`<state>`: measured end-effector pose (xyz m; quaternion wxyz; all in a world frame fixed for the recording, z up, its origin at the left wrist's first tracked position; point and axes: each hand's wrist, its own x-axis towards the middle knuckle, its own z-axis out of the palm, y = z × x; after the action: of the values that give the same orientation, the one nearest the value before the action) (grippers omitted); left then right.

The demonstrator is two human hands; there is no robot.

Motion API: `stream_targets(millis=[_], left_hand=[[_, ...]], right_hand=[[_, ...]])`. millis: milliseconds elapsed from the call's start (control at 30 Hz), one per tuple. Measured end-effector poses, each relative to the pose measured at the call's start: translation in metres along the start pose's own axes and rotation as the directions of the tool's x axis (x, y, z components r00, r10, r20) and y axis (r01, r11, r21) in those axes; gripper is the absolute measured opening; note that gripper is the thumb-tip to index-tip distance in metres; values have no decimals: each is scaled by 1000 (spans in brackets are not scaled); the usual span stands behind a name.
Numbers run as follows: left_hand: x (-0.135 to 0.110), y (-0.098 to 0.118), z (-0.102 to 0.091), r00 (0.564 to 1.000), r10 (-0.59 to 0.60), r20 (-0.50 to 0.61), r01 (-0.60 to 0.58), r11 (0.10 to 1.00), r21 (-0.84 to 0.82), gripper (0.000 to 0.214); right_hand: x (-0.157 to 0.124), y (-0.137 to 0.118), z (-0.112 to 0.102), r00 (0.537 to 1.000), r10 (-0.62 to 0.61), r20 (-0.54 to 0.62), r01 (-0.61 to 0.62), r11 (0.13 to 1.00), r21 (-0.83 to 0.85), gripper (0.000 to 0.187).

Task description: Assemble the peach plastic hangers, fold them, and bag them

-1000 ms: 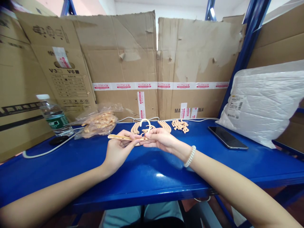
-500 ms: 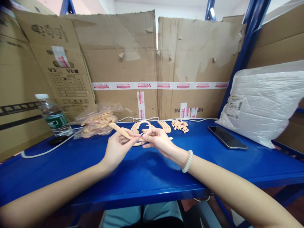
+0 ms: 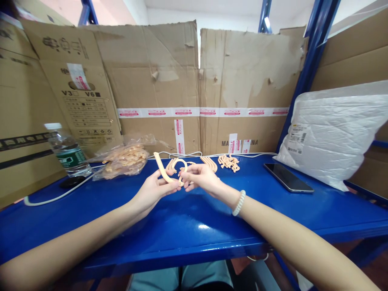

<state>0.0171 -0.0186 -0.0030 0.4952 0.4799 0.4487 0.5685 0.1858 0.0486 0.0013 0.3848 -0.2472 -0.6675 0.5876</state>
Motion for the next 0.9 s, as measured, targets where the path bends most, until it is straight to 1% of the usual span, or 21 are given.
stream_targets(millis=[67, 100, 133, 167, 200, 233, 267, 300, 333, 367, 400, 467, 567, 733, 767, 800, 833, 867, 900], left_hand=[[0, 2, 0, 999, -25, -42, 24, 999, -21, 41], [-1, 3, 0, 998, -43, -56, 42, 999, -32, 39], [-1, 4, 0, 996, -60, -62, 57, 997, -43, 38], [-1, 4, 0, 995, -74, -64, 71, 996, -50, 37], [-1, 5, 1, 995, -85, -62, 81, 995, -55, 37], [0, 4, 1, 994, -90, -58, 86, 995, -59, 37], [0, 4, 1, 994, -91, -56, 88, 994, -65, 37], [0, 4, 1, 994, -91, -58, 87, 994, -72, 37], [0, 4, 0, 994, -90, -62, 85, 993, -79, 36], [0, 4, 0, 994, -90, -66, 84, 993, -86, 36], [1, 3, -1, 994, -90, -69, 83, 992, -90, 36], [1, 3, -1, 993, -91, -70, 85, 992, -94, 37], [0, 4, 0, 992, -100, -71, 93, 991, -96, 38], [-1, 6, 1, 991, -99, -90, 91, 992, -89, 40], [-2, 6, 1, 992, -93, -87, 86, 993, -87, 41], [-2, 6, 1, 993, -86, -80, 79, 993, -86, 41], [-2, 6, 1, 994, -78, -76, 72, 994, -85, 41], [-2, 5, 0, 995, -72, -72, 66, 994, -85, 41], [-2, 4, 0, 995, -68, -70, 62, 994, -85, 42]], right_hand=[[9, -1, -19, 993, -104, -64, 97, 991, -95, 34], [13, -1, -31, 978, -175, -110, 149, 966, -209, 31], [18, 0, -43, 962, -237, -132, 172, 909, -379, 27], [22, 3, -55, 951, -289, -111, 175, 797, -578, 22], [26, 6, -66, 946, -320, -50, 175, 636, -751, 18], [30, 10, -75, 949, -315, 34, 185, 466, -865, 17], [33, 15, -83, 952, -282, 118, 207, 312, -927, 20], [36, 19, -88, 954, -236, 184, 232, 195, -953, 22], [39, 24, -92, 955, -192, 226, 252, 122, -960, 23], [41, 28, -94, 956, -160, 246, 261, 84, -962, 23], [44, 32, -96, 959, -141, 247, 259, 66, -964, 24], [48, 37, -98, 964, -132, 229, 239, 67, -969, 26], [50, 40, -101, 968, -142, 209, 223, 91, -971, 27], [44, 31, -103, 964, -196, 178, 211, 165, -963, 27], [43, 28, -102, 960, -228, 161, 210, 211, -955, 26], [41, 24, -100, 953, -273, 130, 209, 286, -935, 24], [39, 20, -97, 942, -326, 76, 209, 394, -895, 21], [37, 15, -94, 927, -374, 1, 213, 525, -824, 16], [35, 10, -91, 911, -404, -89, 223, 662, -716, 12]])
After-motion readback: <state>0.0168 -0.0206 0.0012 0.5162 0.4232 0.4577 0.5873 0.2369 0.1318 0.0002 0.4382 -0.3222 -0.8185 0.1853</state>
